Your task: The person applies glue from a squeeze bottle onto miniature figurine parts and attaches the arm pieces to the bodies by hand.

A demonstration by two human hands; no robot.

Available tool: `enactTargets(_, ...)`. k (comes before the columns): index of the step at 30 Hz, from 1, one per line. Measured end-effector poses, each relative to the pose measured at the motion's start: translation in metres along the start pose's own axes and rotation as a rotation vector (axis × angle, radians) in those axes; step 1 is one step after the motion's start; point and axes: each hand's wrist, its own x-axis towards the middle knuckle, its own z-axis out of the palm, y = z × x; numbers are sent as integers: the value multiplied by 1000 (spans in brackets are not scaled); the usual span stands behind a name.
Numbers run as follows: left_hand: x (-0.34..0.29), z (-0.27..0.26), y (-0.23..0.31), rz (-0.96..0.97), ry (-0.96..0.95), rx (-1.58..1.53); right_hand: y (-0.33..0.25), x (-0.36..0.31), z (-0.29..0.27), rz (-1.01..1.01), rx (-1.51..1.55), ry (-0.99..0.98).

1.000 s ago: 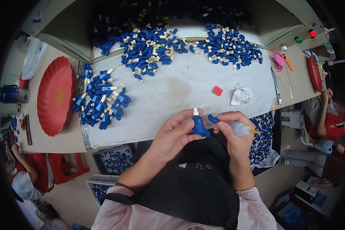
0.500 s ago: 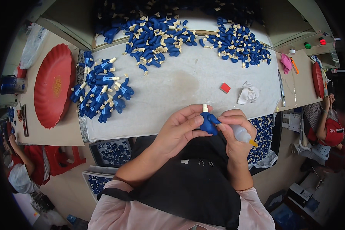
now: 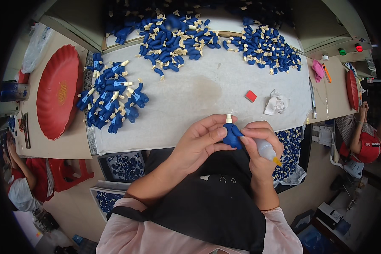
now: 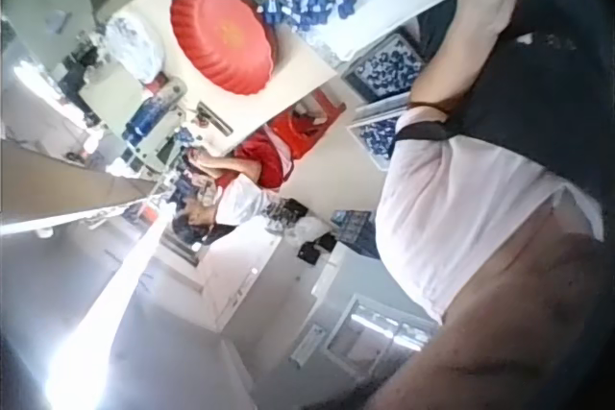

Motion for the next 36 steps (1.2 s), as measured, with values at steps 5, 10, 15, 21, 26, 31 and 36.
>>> enactTargets(5,-1,-1,2,9,3,48,-5,3,0,-93,-139,-35)
enactTargets(10,-2,-1,2,12,-4,78,-3,2,-1,-183,-190,-44)
enactTargets(15,-4,0,2,79,38,170,-1,4,1,-254,-212,-47)
enactTargets(21,-3,0,-3,135,69,258,4,6,-5,-386,-258,-62)
enactTargets(26,-4,2,1,96,61,303,0,9,-9,-487,-324,-133)
enactTargets(31,-5,3,-1,44,63,313,-5,11,-13,-518,-370,-166)
enactTargets(36,-5,4,-3,184,49,451,-9,11,-13,-568,-452,-177)
